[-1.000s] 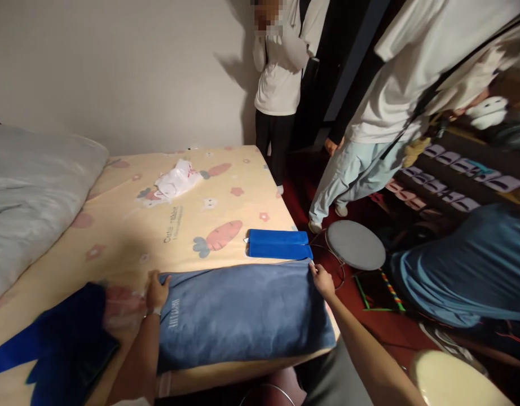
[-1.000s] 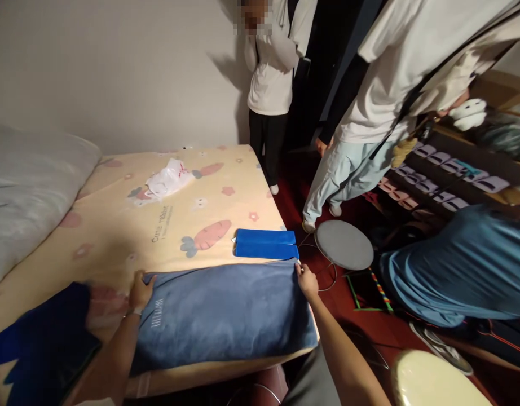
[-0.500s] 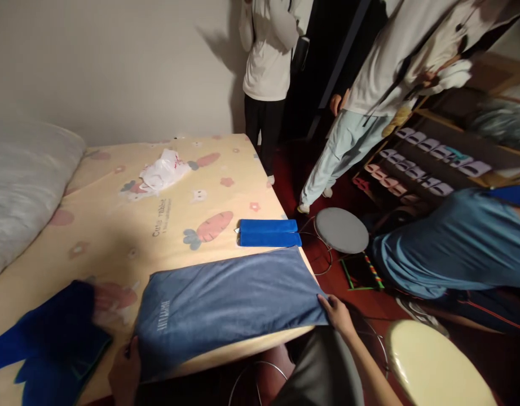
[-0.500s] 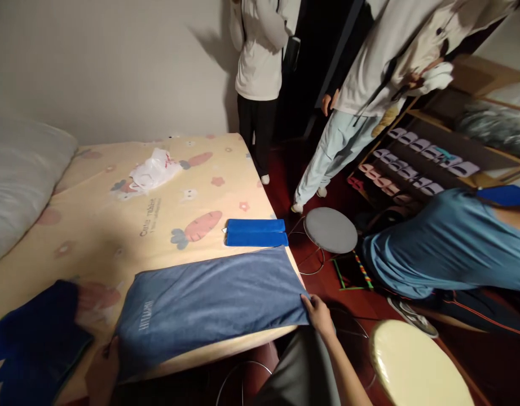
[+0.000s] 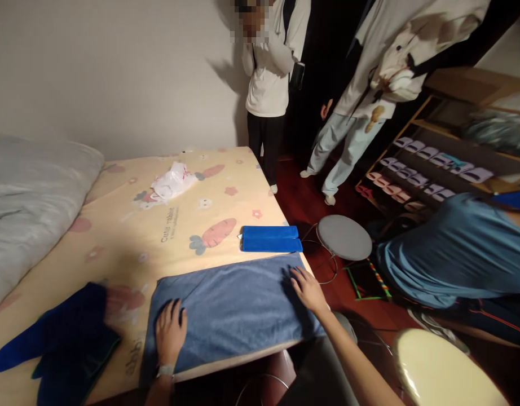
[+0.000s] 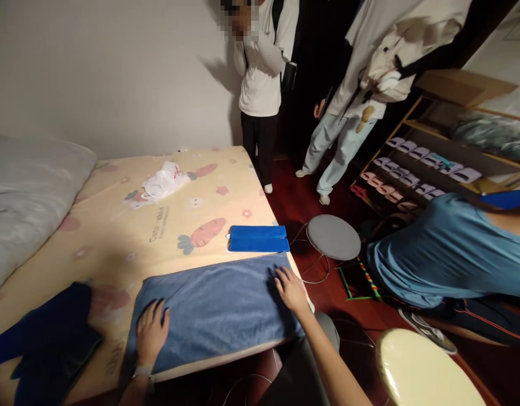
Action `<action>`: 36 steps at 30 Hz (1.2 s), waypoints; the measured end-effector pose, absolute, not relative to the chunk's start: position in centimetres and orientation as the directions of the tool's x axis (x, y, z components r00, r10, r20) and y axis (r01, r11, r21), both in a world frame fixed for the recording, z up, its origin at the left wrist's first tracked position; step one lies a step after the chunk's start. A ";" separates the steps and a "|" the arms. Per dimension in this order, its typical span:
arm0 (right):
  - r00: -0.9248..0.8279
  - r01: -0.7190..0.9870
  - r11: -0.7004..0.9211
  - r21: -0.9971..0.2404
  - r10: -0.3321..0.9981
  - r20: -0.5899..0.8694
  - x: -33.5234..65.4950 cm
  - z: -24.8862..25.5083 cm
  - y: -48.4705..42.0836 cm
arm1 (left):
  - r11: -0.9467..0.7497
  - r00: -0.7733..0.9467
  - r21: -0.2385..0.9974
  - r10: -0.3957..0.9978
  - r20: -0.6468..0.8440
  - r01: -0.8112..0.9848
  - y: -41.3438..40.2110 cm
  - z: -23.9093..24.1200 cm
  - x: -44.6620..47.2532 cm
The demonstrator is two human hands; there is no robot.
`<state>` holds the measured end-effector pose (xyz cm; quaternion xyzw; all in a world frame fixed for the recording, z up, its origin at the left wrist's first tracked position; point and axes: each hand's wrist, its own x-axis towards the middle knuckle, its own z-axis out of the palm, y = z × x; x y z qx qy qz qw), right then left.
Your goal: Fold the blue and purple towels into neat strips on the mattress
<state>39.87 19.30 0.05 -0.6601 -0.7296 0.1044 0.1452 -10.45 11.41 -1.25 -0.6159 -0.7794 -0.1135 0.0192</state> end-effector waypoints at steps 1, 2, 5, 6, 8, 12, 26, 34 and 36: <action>-0.104 0.936 0.107 -0.335 0.994 0.027 39.1 -0.3 20.7 | 0.191 -0.211 0.139 0.966 0.149 0.972 12.1 -1.8 -9.2; -0.095 0.945 0.080 -0.318 0.995 -0.032 38.6 -0.9 21.9 | 0.185 -0.201 0.127 0.971 0.128 0.974 12.5 -2.4 -8.3; -0.028 0.970 -0.008 -0.244 0.989 -0.146 38.5 -3.3 24.2 | 0.241 -0.249 0.106 0.966 0.070 0.965 12.9 -4.1 -7.4; -0.020 0.975 -0.014 -0.223 0.989 -0.148 38.8 -3.9 24.6 | 0.259 -0.265 0.102 0.963 0.056 0.961 12.8 -4.5 -7.6; -0.013 0.981 -0.011 -0.195 0.992 -0.122 39.3 -4.7 25.0 | 0.286 -0.290 0.090 0.956 0.041 0.954 12.7 -4.7 -8.3; 0.005 0.982 -0.029 -0.185 0.991 -0.131 39.7 -4.3 25.4 | 0.330 -0.336 0.090 0.940 0.066 0.940 12.7 -4.3 -8.1; 0.326 0.741 -0.437 -0.510 0.898 -0.295 46.7 -5.7 12.5 | -0.552 0.593 0.455 0.803 0.061 0.699 7.0 -2.9 16.4; 0.205 0.668 -0.385 -0.637 0.918 -0.340 48.8 -4.9 14.8 | -0.555 0.665 0.512 0.746 -0.045 0.656 9.1 -4.1 28.9; 0.210 0.637 -0.373 -0.675 0.926 -0.314 48.2 -4.0 16.8 | -0.570 0.705 0.524 0.704 -0.087 0.633 9.9 -3.7 30.7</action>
